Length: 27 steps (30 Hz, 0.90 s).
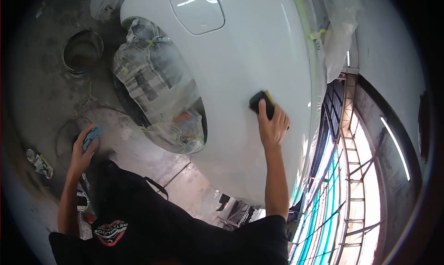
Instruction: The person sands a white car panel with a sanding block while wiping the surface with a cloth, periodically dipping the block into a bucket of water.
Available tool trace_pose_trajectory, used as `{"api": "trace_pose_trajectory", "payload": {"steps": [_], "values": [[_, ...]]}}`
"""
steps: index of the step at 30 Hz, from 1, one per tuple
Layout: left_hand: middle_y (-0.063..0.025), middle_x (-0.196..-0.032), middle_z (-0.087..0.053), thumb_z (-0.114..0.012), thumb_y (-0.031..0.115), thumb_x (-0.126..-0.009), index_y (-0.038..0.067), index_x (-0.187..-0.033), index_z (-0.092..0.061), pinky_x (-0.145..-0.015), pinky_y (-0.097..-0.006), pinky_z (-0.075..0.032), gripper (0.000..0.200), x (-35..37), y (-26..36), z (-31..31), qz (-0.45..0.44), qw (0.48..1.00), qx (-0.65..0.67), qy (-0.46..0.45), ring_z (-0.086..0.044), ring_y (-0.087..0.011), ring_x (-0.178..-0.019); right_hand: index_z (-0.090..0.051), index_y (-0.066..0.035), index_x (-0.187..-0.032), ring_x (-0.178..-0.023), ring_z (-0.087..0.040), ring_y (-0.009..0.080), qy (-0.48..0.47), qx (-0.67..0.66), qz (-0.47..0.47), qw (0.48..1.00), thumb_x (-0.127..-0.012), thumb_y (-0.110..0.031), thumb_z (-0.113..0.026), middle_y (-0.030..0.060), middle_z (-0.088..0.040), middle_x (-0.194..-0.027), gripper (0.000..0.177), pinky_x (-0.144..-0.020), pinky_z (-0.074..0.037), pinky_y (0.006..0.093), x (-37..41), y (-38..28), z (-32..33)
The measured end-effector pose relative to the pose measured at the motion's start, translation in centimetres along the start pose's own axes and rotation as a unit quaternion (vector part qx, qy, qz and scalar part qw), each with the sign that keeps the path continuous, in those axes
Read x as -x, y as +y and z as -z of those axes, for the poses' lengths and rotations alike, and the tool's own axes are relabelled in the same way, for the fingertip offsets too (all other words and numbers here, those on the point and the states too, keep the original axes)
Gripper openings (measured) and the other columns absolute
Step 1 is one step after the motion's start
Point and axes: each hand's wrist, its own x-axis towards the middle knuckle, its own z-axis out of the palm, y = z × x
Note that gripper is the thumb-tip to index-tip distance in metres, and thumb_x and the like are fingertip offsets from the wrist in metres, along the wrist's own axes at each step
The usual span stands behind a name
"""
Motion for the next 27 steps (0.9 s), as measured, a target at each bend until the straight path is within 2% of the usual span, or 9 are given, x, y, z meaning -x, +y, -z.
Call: {"api": "trace_pose_trajectory", "payload": {"steps": [2, 6, 9, 11, 14, 17, 21, 23, 27], "values": [[-0.0138, -0.132, -0.066, -0.059, 0.004, -0.100, 0.000, -0.145, -0.055, -0.108, -0.0314, -0.042, 0.046, 0.6, -0.5, 0.1, 0.002, 0.999, 0.013, 0.031, -0.059, -0.0192, -0.125, -0.058, -0.031, -0.144, -0.095, -0.064, 0.0295, -0.004, 0.007, 0.000, 1.000, -0.091, -0.004, -0.064, 0.0145, -0.064, -0.112, 0.059, -0.078, -0.049, 0.0427, -5.4, -0.4, -1.2], [-0.0124, -0.134, -0.065, -0.059, 0.005, -0.101, 0.000, -0.145, -0.055, -0.109, -0.0309, -0.041, 0.044, -0.7, -1.7, -2.9, -0.027, 0.999, 0.016, -0.010, -0.058, -0.0182, -0.126, -0.054, -0.031, -0.147, -0.095, -0.062, 0.0282, 0.010, -0.030, 0.006, 0.999, -0.089, -0.001, -0.062, 0.0089, -0.060, -0.102, 0.065, -0.078, -0.047, 0.0426, -20.5, -2.1, -4.5], [-0.0101, -0.135, -0.065, -0.058, 0.006, -0.102, 0.000, -0.145, -0.055, -0.108, -0.0304, -0.041, 0.043, -2.3, 0.4, -5.9, -0.054, 0.996, -0.005, -0.065, -0.058, -0.0169, -0.125, -0.053, -0.031, -0.147, -0.096, -0.062, 0.0282, 0.004, -0.028, -0.005, 1.000, -0.089, 0.000, -0.061, 0.0086, -0.060, -0.101, 0.066, -0.079, -0.047, 0.0419, -18.4, -1.7, -4.3], [-0.0119, -0.133, -0.065, -0.059, 0.005, -0.101, -0.001, -0.145, -0.054, -0.107, -0.0302, -0.041, 0.044, -2.1, 1.7, -6.6, -0.060, 0.994, 0.001, -0.088, -0.057, -0.0171, -0.124, -0.054, -0.030, -0.147, -0.092, -0.062, 0.0279, -0.042, -0.025, 0.010, 0.999, -0.090, -0.001, -0.062, 0.0104, -0.061, -0.102, 0.065, -0.076, -0.047, 0.0413, -11.3, -0.7, -1.2], [-0.0116, -0.132, -0.065, -0.059, 0.004, -0.100, 0.000, -0.145, -0.054, -0.105, -0.0293, -0.042, 0.046, -2.0, 1.6, -5.7, -0.053, 0.995, 0.004, -0.085, -0.057, -0.0162, -0.121, -0.057, -0.030, -0.147, -0.086, -0.063, 0.0281, 0.015, 0.003, 0.033, 0.999, -0.090, -0.004, -0.062, 0.0138, -0.064, -0.105, 0.062, -0.072, -0.047, 0.0410, 1.1, 0.5, 0.2], [-0.0095, -0.131, -0.066, -0.059, 0.006, -0.101, 0.000, -0.146, -0.055, -0.104, -0.0289, -0.043, 0.045, -2.1, 2.0, -4.6, -0.017, 0.997, 0.023, -0.069, -0.058, -0.0147, -0.118, -0.059, -0.030, -0.145, -0.087, -0.064, 0.0282, 0.018, 0.012, 0.021, 1.000, -0.090, -0.005, -0.062, 0.0150, -0.065, -0.108, 0.061, -0.072, -0.047, 0.0406, -0.9, 0.0, -0.2], [-0.0070, -0.128, -0.067, -0.060, 0.007, -0.102, 0.000, -0.145, -0.055, -0.103, -0.0280, -0.043, 0.044, -3.3, 2.5, -6.0, -0.028, 0.997, -0.010, -0.066, -0.059, -0.0131, -0.115, -0.056, -0.030, -0.140, -0.091, -0.063, 0.0261, 0.053, -0.023, 0.013, 0.998, -0.089, -0.004, -0.062, 0.0078, -0.062, -0.102, 0.057, -0.076, -0.047, 0.0434, -18.1, -2.2, -4.7], [-0.0056, -0.127, -0.066, -0.060, 0.008, -0.103, 0.000, -0.145, -0.056, -0.101, -0.0272, -0.043, 0.043, -4.1, 2.1, -7.4, -0.050, 0.996, 0.030, -0.065, -0.058, -0.0119, -0.114, -0.055, -0.030, -0.139, -0.091, -0.063, 0.0265, 0.016, -0.011, -0.007, 1.000, -0.089, -0.004, -0.063, 0.0079, -0.062, -0.103, 0.057, -0.075, -0.047, 0.0449, -22.9, -3.1, -5.0], [-0.0036, -0.123, -0.066, -0.060, 0.008, -0.103, 0.000, -0.144, -0.057, -0.099, -0.0255, -0.044, 0.041, -3.1, 1.5, -6.2, -0.060, 0.996, 0.025, -0.055, -0.058, -0.0097, -0.111, -0.056, -0.032, -0.144, -0.085, -0.063, 0.0268, -0.006, -0.026, 0.018, 0.999, -0.090, -0.004, -0.063, 0.0105, -0.062, -0.104, 0.061, -0.072, -0.048, 0.0426, -11.6, -1.9, -2.5]]}}
